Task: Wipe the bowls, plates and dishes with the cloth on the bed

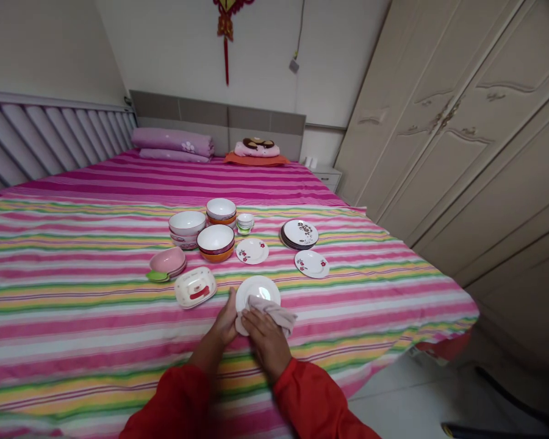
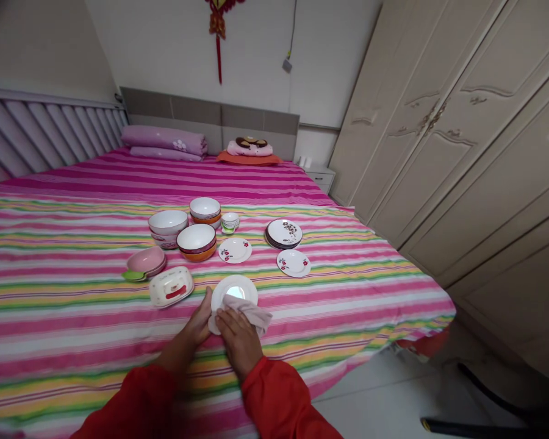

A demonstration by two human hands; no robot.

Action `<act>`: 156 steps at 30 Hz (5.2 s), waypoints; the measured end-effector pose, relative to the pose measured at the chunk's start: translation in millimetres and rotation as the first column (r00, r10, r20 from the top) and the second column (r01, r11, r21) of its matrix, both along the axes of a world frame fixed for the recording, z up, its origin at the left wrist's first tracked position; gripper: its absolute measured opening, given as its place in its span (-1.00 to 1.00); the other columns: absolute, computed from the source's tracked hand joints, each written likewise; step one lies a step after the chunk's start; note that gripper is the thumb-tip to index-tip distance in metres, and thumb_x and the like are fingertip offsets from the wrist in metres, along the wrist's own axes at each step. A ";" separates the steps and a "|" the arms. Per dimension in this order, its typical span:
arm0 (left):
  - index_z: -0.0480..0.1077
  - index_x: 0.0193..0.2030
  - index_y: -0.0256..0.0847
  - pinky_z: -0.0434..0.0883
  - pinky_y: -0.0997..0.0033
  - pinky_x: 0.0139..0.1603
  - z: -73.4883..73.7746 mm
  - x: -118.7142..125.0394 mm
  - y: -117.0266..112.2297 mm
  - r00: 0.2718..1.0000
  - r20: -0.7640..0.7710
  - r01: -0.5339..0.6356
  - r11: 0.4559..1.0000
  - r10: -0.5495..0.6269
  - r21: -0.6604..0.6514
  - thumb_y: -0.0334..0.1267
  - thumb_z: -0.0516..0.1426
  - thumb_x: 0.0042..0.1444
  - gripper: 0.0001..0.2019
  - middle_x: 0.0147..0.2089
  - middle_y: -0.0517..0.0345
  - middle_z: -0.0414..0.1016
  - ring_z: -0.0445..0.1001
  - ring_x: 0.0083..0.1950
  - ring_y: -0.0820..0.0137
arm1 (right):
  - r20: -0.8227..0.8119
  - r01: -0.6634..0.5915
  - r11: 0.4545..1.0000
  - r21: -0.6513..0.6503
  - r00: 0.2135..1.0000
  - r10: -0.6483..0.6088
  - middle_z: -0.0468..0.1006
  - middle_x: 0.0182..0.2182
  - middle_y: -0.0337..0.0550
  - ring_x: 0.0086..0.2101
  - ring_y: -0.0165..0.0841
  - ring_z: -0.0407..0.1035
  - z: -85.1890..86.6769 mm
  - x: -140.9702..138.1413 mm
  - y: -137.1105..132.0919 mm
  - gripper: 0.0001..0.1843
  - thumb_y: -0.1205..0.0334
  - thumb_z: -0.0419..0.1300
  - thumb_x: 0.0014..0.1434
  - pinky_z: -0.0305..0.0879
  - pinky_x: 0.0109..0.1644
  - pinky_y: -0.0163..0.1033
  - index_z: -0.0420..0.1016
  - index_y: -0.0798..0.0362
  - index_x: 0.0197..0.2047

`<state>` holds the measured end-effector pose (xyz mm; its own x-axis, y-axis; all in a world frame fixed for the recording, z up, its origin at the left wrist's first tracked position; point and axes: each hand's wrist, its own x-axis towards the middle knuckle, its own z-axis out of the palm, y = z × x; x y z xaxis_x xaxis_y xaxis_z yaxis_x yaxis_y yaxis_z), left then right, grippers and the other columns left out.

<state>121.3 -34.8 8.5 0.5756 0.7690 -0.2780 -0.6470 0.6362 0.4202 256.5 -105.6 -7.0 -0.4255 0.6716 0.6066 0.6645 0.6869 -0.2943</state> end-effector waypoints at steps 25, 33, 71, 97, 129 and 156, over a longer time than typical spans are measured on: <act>0.13 0.31 -0.23 0.19 0.22 0.27 0.3 6.5 5.3 0.987 0.099 -0.136 0.987 0.127 0.089 -0.05 -0.04 0.25 -0.46 0.14 -0.11 0.45 0.39 0.17 0.24 | -0.267 0.215 0.971 -0.100 0.935 -0.235 0.24 0.24 -0.03 0.27 -0.23 0.04 -2.3 8.8 42.7 -0.39 0.47 -0.08 0.20 0.13 0.27 0.06 0.14 0.03 0.32; 0.30 0.18 -0.37 0.37 0.21 0.10 6.9 0.6 3.1 0.998 0.068 0.002 1.000 -0.003 0.005 0.19 -0.13 0.18 -0.31 -0.07 -0.20 0.55 0.50 0.02 0.16 | -0.034 0.033 0.992 -0.119 0.999 -0.037 0.34 0.18 -0.11 0.24 -0.22 0.11 6.2 -21.1 11.0 -0.48 0.43 -0.04 0.22 0.11 0.27 0.08 0.27 -0.01 0.23; 0.00 0.36 -0.20 0.05 0.16 0.33 6.6 3.3 6.6 0.977 0.049 -0.210 0.975 0.207 0.071 0.14 -0.11 0.20 -0.32 0.21 -0.14 0.36 0.36 0.20 0.26 | -0.560 -0.012 0.966 -0.258 0.817 -0.140 0.46 0.07 0.00 0.03 -0.23 0.36 54.0 38.0 55.3 -0.56 0.14 0.02 0.28 0.30 0.10 -0.11 0.35 0.07 0.18; 0.16 0.30 -0.11 0.14 0.12 0.29 11.0 6.7 5.8 0.974 0.204 -0.118 0.990 0.101 0.073 0.05 -0.12 0.25 -0.46 0.17 -0.03 0.42 0.33 0.22 0.22 | -0.320 0.194 0.945 -0.262 0.907 -0.275 0.44 0.09 0.02 0.13 -0.25 0.25 52.9 -24.7 74.0 -0.57 0.18 -0.11 0.32 0.13 0.21 -0.09 0.38 0.11 0.14; 0.03 0.35 0.02 0.04 0.25 0.35 -4.8 2.7 4.8 0.956 0.124 -0.274 0.960 0.265 0.062 0.07 -0.18 0.26 -0.45 0.30 0.10 0.27 0.18 0.33 0.38 | -0.009 0.115 0.928 -0.356 0.992 -0.126 0.15 0.29 -0.12 0.31 -0.30 -0.12 55.5 -54.1 66.7 -0.44 0.41 -0.07 0.25 -0.07 0.34 -0.06 0.12 0.07 0.32; 0.03 0.35 0.05 0.06 0.12 0.33 3.5 7.7 5.5 0.965 0.220 -0.182 0.970 0.144 0.163 0.08 -0.15 0.24 -0.45 0.29 0.08 0.29 0.15 0.34 0.28 | 0.115 0.270 0.924 -0.270 0.962 -0.248 0.08 0.32 -0.08 0.31 -0.21 -0.09 61.5 -26.8 90.4 -0.42 0.37 -0.04 0.26 -0.10 0.31 0.08 0.06 0.01 0.34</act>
